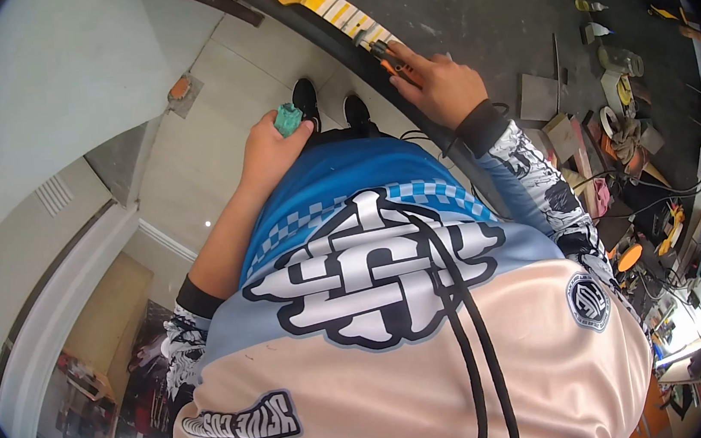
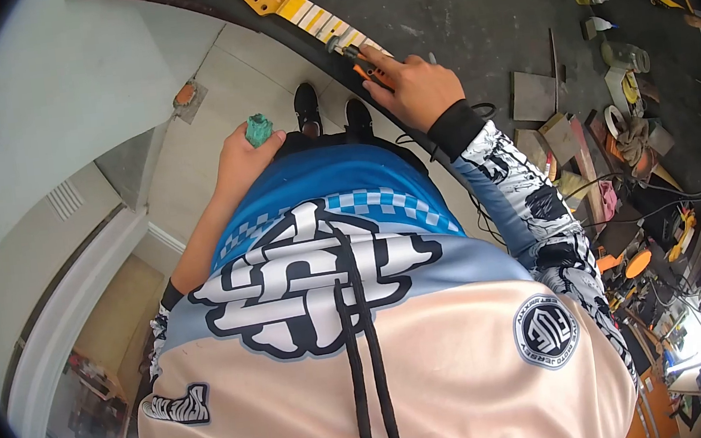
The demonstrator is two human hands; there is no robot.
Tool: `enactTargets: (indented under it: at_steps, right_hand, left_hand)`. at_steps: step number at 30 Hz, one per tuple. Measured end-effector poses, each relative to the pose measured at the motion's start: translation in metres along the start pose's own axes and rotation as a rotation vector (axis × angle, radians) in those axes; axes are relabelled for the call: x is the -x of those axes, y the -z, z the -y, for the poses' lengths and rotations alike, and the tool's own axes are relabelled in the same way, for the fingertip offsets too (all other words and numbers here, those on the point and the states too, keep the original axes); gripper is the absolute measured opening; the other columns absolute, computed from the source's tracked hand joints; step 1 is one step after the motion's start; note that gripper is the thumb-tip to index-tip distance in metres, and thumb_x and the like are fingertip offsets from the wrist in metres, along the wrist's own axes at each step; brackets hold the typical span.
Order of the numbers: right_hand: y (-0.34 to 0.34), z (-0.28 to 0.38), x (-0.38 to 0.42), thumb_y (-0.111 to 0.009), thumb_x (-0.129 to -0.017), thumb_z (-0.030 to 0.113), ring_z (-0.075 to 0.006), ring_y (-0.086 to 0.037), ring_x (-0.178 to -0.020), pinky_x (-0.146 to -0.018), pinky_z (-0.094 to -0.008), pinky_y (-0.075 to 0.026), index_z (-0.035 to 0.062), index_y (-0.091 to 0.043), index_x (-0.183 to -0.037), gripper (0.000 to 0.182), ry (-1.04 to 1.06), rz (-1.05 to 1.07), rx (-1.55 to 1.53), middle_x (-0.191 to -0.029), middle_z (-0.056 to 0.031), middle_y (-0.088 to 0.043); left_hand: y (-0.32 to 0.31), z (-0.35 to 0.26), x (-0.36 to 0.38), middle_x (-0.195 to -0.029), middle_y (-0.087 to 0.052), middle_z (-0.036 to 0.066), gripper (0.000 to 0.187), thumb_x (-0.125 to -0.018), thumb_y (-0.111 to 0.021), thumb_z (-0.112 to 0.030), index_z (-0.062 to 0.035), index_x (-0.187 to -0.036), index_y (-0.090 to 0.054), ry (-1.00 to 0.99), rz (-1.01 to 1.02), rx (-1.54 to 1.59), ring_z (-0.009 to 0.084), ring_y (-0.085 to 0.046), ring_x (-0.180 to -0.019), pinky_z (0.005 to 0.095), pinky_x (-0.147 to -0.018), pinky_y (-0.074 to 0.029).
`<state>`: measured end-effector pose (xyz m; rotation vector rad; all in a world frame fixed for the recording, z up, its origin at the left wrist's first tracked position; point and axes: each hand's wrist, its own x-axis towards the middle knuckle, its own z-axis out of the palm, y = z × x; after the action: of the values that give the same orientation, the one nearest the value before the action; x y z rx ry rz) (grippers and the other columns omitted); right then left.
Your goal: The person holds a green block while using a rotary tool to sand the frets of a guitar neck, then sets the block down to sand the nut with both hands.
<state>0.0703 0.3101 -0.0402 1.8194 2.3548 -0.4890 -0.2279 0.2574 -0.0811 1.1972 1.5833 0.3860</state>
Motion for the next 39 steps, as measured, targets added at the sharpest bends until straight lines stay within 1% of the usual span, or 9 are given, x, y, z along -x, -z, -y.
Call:
enactTargets:
  at_steps: [3, 6, 12, 15, 18, 21, 28, 33, 39]
  right_hand:
    - [-0.005, -0.003, 0.0, -0.066, -0.094, 0.05, -0.0352, -0.071, -0.066, -0.06, -0.046, -0.058, 0.0369, -0.055, -0.146, 0.055, 0.017, -0.014, -0.019, -0.079, -0.0152, -0.067]
    - [-0.005, -0.003, 0.0, -0.065, -0.094, 0.05, -0.0357, -0.071, -0.067, -0.06, -0.0457, -0.058, 0.0368, -0.054, -0.147, 0.055, 0.032, -0.015, 0.011, -0.079, -0.0157, -0.067]
    - [-0.003, -0.02, -0.012, -0.064, -0.094, 0.052, -0.0378, -0.073, -0.076, -0.068, -0.0476, -0.059, 0.0361, -0.052, -0.148, 0.057, -0.061, -0.036, -0.056, -0.083, -0.0187, -0.07]
    - [-0.001, -0.034, -0.019, -0.063, -0.095, 0.051, -0.038, -0.073, -0.079, -0.071, -0.0487, -0.059, 0.0351, -0.052, -0.148, 0.057, -0.099, -0.035, -0.037, -0.086, -0.0181, -0.071]
    - [0.002, -0.037, -0.02, -0.064, -0.094, 0.05, -0.0381, -0.073, -0.079, -0.07, -0.049, -0.059, 0.0344, -0.052, -0.148, 0.057, -0.131, -0.092, -0.054, -0.086, -0.0165, -0.072]
    - [0.016, -0.028, -0.008, -0.066, -0.094, 0.048, -0.0383, -0.073, -0.079, -0.07, -0.049, -0.059, 0.0335, -0.054, -0.147, 0.056, -0.129, -0.068, -0.107, -0.084, -0.0171, -0.072]
    - [0.056, 0.021, 0.027, -0.07, -0.091, 0.044, -0.0379, -0.072, -0.075, -0.07, -0.0454, -0.059, 0.0262, -0.062, -0.14, 0.052, 0.042, 0.136, -0.492, -0.08, -0.0164, -0.073]
    - [0.058, 0.033, 0.029, -0.073, -0.091, 0.037, -0.0353, -0.072, -0.076, -0.074, -0.042, -0.058, 0.0248, -0.063, -0.14, 0.051, 0.084, 0.215, -0.448, -0.082, -0.0163, -0.073]
    - [0.056, 0.037, 0.032, -0.071, -0.091, 0.042, -0.035, -0.072, -0.074, -0.071, -0.0438, -0.058, 0.022, -0.065, -0.137, 0.05, 0.138, 0.22, -0.421, -0.08, -0.0151, -0.074]
  left_hand:
    - [-0.005, 0.0, 0.001, -0.071, -0.067, 0.006, 0.038, -0.087, -0.079, -0.037, -0.002, -0.089, -0.066, 0.017, -0.025, -0.022, 0.0148, -0.064, -0.062, 0.0308, -0.062, -0.05]
    - [-0.006, -0.008, 0.003, -0.075, -0.068, 0.02, 0.045, -0.085, -0.078, -0.038, 0.0043, -0.092, -0.066, 0.069, -0.009, -0.013, 0.0327, -0.067, -0.071, 0.0403, -0.069, -0.052]
    - [-0.007, -0.009, 0.0, -0.074, -0.068, 0.02, 0.047, -0.084, -0.078, -0.039, 0.0057, -0.095, -0.067, 0.07, -0.021, -0.018, 0.0334, -0.068, -0.071, 0.0405, -0.069, -0.052]
    - [-0.011, -0.003, -0.005, -0.072, -0.068, 0.006, 0.037, -0.087, -0.078, -0.036, -0.0013, -0.091, -0.066, 0.035, -0.056, -0.062, 0.0148, -0.065, -0.064, 0.031, -0.063, -0.05]
    - [-0.009, -0.005, -0.006, -0.071, -0.068, 0.006, 0.037, -0.087, -0.078, -0.036, -0.0015, -0.091, -0.066, 0.047, -0.046, -0.046, 0.0149, -0.065, -0.063, 0.031, -0.063, -0.05]
    - [-0.009, -0.019, -0.006, -0.076, -0.068, 0.021, 0.046, -0.084, -0.078, -0.038, 0.005, -0.094, -0.066, 0.061, -0.003, -0.005, 0.0338, -0.068, -0.072, 0.0413, -0.069, -0.052]
    - [-0.028, -0.018, -0.005, -0.078, -0.069, 0.019, 0.041, -0.083, -0.079, -0.035, 0.0027, -0.093, -0.066, -0.023, -0.004, 0.029, 0.031, -0.068, -0.073, 0.0404, -0.069, -0.052]
    - [-0.03, -0.032, 0.0, -0.077, -0.069, 0.017, 0.038, -0.083, -0.079, -0.033, 0.0021, -0.093, -0.067, 0.011, 0.036, 0.044, 0.0278, -0.068, -0.072, 0.0387, -0.069, -0.052]
    - [-0.035, -0.031, -0.002, -0.078, -0.069, 0.017, 0.037, -0.082, -0.079, -0.031, 0.0019, -0.092, -0.067, -0.017, 0.039, 0.005, 0.0271, -0.068, -0.073, 0.0383, -0.07, -0.052]
